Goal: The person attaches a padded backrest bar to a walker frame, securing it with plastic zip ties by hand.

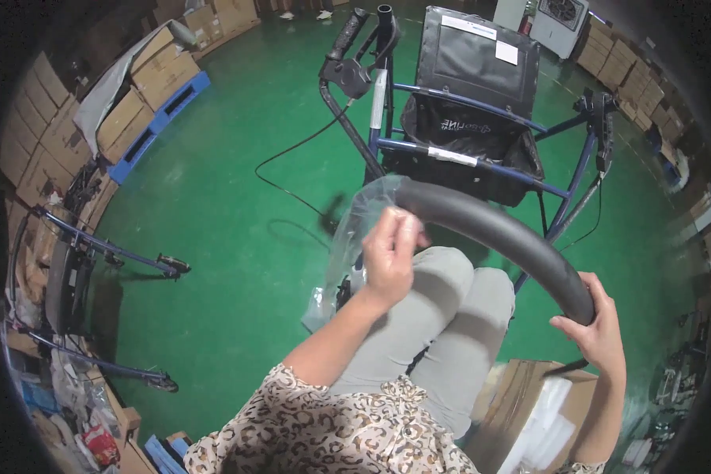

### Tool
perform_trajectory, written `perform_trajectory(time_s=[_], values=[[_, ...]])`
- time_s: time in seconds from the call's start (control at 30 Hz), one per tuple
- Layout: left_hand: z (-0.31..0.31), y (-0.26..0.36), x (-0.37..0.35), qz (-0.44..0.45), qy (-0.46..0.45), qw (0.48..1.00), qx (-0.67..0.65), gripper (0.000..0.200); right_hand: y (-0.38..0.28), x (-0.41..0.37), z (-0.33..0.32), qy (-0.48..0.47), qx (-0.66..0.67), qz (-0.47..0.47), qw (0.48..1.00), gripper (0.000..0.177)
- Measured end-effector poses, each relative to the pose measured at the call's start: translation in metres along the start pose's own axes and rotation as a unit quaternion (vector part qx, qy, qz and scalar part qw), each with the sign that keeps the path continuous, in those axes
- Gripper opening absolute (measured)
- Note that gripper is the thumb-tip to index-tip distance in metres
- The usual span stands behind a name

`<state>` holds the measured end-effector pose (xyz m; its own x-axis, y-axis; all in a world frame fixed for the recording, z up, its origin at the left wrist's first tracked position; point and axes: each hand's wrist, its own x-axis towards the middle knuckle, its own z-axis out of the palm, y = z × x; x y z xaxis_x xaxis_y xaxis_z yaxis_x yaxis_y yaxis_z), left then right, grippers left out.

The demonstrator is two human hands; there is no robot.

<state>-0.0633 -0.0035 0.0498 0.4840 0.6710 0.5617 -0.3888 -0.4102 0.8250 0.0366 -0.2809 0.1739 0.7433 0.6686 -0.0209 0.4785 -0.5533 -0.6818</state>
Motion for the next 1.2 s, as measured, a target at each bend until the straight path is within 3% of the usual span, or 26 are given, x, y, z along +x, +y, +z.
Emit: perform_trajectory(time_s=[0.13,0.3,0.33,0.4,0.53,0.63,0.73,0.83,0.93,1.2], values=[[-0.029,0.009,0.017,-0.001,-0.048,0.974,0.223,0.024,-0.007,-0.009,-0.006,0.055,-0.230,-0.132,0.963,0.044],[-0.033,0.016,0.015,0.150,-0.057,0.912,0.378,0.024,-0.012,-0.007,-0.008,0.088,-0.320,-0.207,0.920,0.044],[-0.032,0.016,0.011,0.168,-0.057,0.908,0.379,0.025,-0.012,-0.004,-0.008,0.088,-0.296,-0.204,0.929,0.044],[-0.024,0.016,-0.004,0.198,-0.083,0.920,0.327,0.016,-0.018,0.000,-0.006,0.048,-0.152,-0.107,0.981,0.045],[-0.014,0.019,-0.016,0.188,-0.064,0.944,0.263,0.009,-0.015,0.006,-0.008,-0.059,0.016,0.021,0.998,0.055],[-0.022,0.043,-0.007,0.114,-0.041,0.967,0.222,0.015,-0.006,0.012,-0.009,-0.080,-0.064,-0.051,0.993,0.065],[-0.029,0.067,0.001,0.100,-0.062,0.960,0.255,0.017,-0.032,0.012,-0.010,-0.052,-0.143,-0.104,0.983,0.054],[-0.018,0.079,-0.011,0.162,-0.165,0.935,0.267,0.018,-0.052,0.018,-0.002,-0.029,-0.233,-0.173,0.957,0.048],[-0.005,0.091,-0.027,0.165,-0.243,0.918,0.266,0.011,-0.062,0.023,0.006,-0.047,-0.265,-0.181,0.946,0.050],[0.023,0.116,-0.037,0.246,-0.157,0.929,0.226,0.008,-0.098,0.032,0.022,-0.180,-0.182,-0.141,0.956,0.071]])
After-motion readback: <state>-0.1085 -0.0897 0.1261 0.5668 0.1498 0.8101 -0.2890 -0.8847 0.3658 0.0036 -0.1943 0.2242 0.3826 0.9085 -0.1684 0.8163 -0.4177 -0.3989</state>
